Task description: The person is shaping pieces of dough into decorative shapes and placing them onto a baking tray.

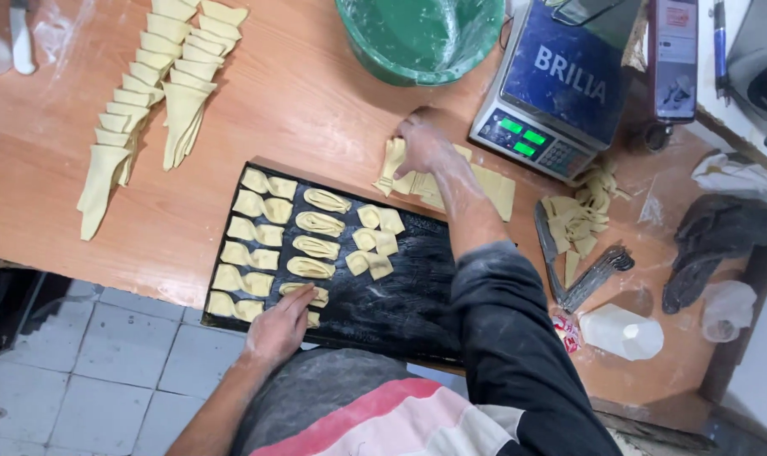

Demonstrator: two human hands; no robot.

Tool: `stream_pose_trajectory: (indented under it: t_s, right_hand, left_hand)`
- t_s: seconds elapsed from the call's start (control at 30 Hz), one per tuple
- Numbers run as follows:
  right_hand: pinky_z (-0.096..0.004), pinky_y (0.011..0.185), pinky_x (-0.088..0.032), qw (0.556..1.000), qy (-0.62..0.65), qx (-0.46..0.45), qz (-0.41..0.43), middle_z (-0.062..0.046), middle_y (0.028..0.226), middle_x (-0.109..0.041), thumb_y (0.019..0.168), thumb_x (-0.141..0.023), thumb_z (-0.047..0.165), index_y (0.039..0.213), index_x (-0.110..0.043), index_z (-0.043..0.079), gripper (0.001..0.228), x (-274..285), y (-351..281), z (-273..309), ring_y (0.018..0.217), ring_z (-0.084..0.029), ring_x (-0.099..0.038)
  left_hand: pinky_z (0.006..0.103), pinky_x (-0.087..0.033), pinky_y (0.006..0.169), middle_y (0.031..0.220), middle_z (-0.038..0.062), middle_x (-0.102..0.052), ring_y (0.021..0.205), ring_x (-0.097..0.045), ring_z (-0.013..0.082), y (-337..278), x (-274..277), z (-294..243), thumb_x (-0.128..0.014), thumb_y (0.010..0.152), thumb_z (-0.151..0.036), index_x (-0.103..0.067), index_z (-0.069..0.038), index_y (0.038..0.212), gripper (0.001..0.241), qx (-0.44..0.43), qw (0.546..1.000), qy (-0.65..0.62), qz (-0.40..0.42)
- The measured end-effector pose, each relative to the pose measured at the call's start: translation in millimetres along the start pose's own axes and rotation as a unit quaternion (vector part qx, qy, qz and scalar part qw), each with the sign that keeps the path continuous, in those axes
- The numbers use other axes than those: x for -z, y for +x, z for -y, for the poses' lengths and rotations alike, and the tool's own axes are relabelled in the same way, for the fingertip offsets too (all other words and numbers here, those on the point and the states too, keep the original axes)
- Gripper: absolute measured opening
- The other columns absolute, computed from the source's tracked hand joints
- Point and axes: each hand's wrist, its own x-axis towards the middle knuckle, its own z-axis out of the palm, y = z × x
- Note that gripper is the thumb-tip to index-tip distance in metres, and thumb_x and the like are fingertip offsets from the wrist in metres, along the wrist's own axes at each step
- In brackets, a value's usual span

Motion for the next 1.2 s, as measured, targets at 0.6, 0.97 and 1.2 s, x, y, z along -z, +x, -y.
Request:
stream_pose_trajectory:
  t_s: [0.6,0.97,1.2]
  right_hand:
    - [-0.047,0.083,-0.053,0.923,0.274,-0.265,-0.056,-0.018,0.100,-0.073,0.054,-0.097,0.043,0.112,-0.060,0.019,0.072,-104.0,-364.9,7.5,0.102,-0.039,-0.070]
    - [-0.047,0.099,-0.055,0.794,0.277,-0.493,-0.225,-0.015,0.116,-0.064,0.065,-0.095,0.025,0.120,-0.060,0.011,0.067,-231.4,-408.9,-19.0,0.115,-0.039,-0.065]
    - [-0.028,0.084,-0.054,0.798,0.521,-0.268,-0.140,0.000,0.099,-0.081,0.065,-0.091,0.025,0.113,-0.078,0.018,0.050,-162.5,-435.4,43.5,0.094,-0.016,-0.070]
  left_hand:
    - [0.0384,-0.061,0.090,0.127,-0.003,-0.072,0.110,-0.072,0.0211,-2.8,-12.9,9.8,-0.061,0.093,-0.034,-0.067,-0.032,0.127,0.035,-0.064,0.997,-0.022,0.041]
    - [0.0384,-0.061,0.093,0.136,-0.012,-0.064,0.118,-0.069,0.0190,-24.9,-27.6,-43.6,-0.058,0.094,-0.033,-0.062,-0.039,0.132,0.038,-0.119,0.979,-0.004,0.168]
    - [0.0524,-0.037,0.118,0.146,0.025,-0.055,0.139,-0.049,0.0424,-8.5,-31.1,-171.3,-0.075,0.088,-0.032,-0.048,-0.003,0.148,0.071,-0.204,0.939,-0.188,0.205]
